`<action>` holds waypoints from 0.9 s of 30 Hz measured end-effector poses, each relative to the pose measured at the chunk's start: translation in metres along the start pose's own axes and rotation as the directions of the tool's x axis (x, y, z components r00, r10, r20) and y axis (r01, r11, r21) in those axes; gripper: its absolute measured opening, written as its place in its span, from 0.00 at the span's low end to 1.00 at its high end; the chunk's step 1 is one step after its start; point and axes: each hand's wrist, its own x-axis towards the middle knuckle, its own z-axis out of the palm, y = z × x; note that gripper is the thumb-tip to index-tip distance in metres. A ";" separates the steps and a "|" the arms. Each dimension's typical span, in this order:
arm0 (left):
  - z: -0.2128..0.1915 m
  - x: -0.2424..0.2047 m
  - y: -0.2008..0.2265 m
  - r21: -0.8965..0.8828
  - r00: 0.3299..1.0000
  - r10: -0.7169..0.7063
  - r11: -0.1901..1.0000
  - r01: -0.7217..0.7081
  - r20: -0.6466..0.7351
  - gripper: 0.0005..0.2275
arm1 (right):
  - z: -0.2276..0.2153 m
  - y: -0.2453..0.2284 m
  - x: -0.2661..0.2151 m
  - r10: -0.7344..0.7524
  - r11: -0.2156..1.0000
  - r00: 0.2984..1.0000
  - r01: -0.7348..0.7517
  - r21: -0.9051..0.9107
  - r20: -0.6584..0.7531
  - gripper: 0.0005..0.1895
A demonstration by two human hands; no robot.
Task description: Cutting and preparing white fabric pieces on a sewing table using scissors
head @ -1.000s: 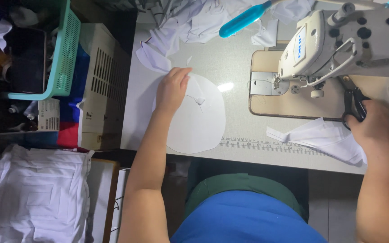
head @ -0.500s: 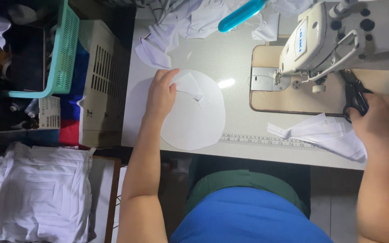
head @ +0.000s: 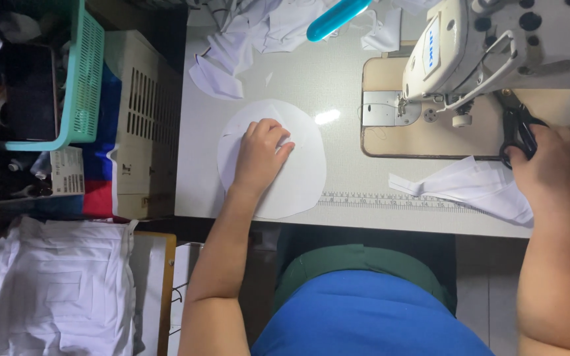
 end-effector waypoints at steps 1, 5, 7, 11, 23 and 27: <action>0.004 -0.001 -0.001 -0.001 1.000 0.000 1.000 0.000 0.003 0.07 | -0.002 -0.002 0.000 0.002 1.000 1.000 -0.002 0.000 0.002 0.20; 0.008 -0.003 0.003 -0.020 0.990 0.009 1.000 -0.012 -0.141 0.04 | -0.019 -0.016 0.003 0.048 0.996 0.998 -0.051 0.073 0.034 0.18; 0.003 -0.006 0.006 -0.024 0.989 -0.005 1.000 0.002 -0.149 0.06 | -0.023 -0.020 0.002 0.073 0.988 0.996 -0.080 0.131 0.057 0.18; -0.008 -0.011 0.014 -0.005 0.984 0.047 0.999 -0.049 -0.170 0.05 | -0.012 -0.012 0.002 0.037 0.992 0.999 -0.039 0.119 0.019 0.19; 0.014 -0.017 0.044 0.016 0.961 0.179 0.983 -0.180 -0.212 0.03 | -0.008 -0.009 -0.002 -0.006 0.991 0.998 0.014 0.131 -0.058 0.20; 0.015 -0.023 0.051 0.062 0.972 0.183 0.983 -0.175 -0.147 0.04 | -0.013 -0.014 -0.002 0.059 0.986 0.998 -0.058 0.154 -0.005 0.19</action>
